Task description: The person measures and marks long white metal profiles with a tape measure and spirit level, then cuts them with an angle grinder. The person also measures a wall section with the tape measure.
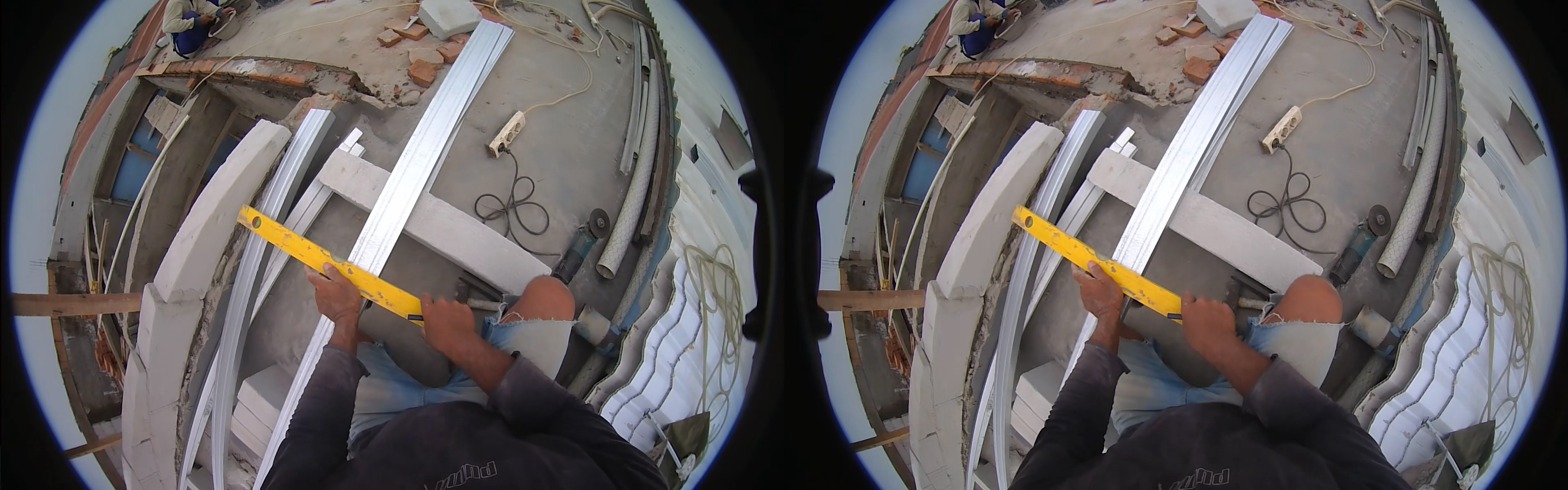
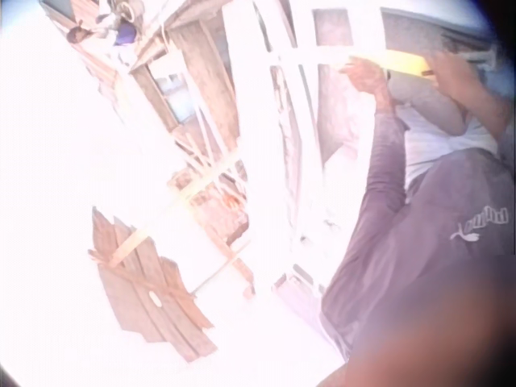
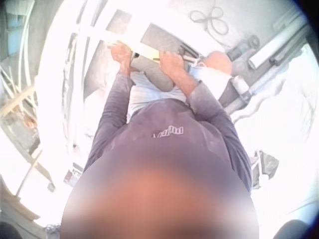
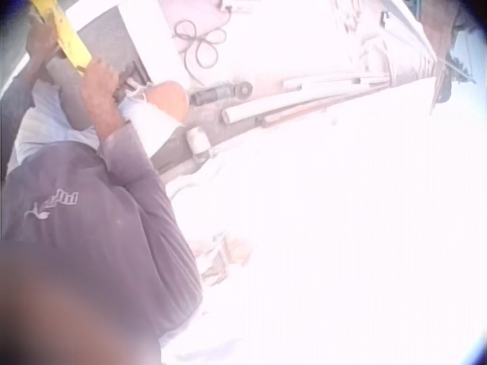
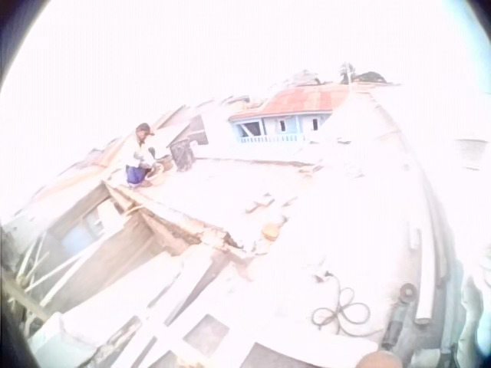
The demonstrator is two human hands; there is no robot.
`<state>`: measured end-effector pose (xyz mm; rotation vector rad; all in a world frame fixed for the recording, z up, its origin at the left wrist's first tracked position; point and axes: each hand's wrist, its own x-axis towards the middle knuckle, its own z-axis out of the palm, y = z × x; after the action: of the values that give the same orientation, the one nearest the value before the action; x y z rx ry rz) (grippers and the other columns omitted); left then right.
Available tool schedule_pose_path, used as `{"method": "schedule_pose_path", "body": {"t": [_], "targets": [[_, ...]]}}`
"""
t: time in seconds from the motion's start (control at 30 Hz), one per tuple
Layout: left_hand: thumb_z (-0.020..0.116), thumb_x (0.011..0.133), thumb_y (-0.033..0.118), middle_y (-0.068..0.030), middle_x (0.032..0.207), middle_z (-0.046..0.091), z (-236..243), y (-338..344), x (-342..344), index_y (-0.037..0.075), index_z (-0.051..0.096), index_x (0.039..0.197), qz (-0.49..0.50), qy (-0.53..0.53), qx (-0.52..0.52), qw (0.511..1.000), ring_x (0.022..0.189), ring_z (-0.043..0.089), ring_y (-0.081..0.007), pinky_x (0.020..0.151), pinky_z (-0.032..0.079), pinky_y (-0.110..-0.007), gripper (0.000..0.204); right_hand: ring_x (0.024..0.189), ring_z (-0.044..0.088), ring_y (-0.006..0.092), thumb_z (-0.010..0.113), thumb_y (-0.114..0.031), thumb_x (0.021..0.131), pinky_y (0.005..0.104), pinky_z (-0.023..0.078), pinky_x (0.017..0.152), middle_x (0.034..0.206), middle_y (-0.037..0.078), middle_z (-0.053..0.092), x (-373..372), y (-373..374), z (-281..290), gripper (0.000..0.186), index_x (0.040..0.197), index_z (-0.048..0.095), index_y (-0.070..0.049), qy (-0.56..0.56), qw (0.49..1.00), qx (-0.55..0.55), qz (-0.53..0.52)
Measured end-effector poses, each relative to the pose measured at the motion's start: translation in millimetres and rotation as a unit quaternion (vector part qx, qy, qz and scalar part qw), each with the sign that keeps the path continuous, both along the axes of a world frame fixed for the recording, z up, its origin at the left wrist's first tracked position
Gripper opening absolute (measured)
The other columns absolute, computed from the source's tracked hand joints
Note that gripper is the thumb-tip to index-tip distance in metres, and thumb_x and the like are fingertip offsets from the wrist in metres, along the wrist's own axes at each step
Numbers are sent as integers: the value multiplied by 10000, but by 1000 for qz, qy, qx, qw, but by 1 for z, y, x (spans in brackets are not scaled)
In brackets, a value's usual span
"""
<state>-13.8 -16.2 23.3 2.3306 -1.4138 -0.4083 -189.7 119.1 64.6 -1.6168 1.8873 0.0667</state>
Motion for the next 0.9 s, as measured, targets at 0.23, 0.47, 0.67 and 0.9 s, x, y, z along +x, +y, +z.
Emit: {"method": "schedule_pose_path", "body": {"t": [0.23, 0.47, 0.67, 0.9], "targets": [[439, 1112, 409, -235, 1146, 756, -1, 1, 0, 63, 354, 1611, 3, 5, -10, 1000, 1050, 730, -429, 917, 540, -533, 613, 937, 786, 349, 693, -190, 942, 463, 633, 773, 1030, 182, 761, -2, -2, 15, 268, 1165, 639, -51, 8, 1000, 5, 6], [459, 1104, 419, -248, 1113, 756, -3, 0, -1, 64, 378, 1594, 9, 11, -19, 1000, 1019, 730, -442, 887, 539, -550, 611, 931, 779, 360, 716, -295, 963, 468, 632, 755, 1044, 184, 741, -9, -6, 18, 314, 1162, 638, -65, 1, 1000, 14, 21], [468, 1097, 418, -235, 1129, 760, -7, 1, 1, 64, 383, 1592, 3, 11, -43, 999, 1014, 731, -440, 878, 546, -545, 614, 799, 732, 315, 707, -449, 1000, 453, 582, 686, 995, 168, 707, -17, -40, 14, 415, 1034, 642, -41, -154, 944, -269, -111], [494, 1084, 390, -243, 1156, 754, -7, 1, 3, 45, 380, 1592, 15, 39, -27, 999, 1011, 730, -444, 882, 546, -553, 624, 830, 720, 200, 718, -181, 942, 374, 565, 772, 903, 153, 743, -7, -108, -10, 199, 991, 692, 10, -478, 841, -140, -211]]}}
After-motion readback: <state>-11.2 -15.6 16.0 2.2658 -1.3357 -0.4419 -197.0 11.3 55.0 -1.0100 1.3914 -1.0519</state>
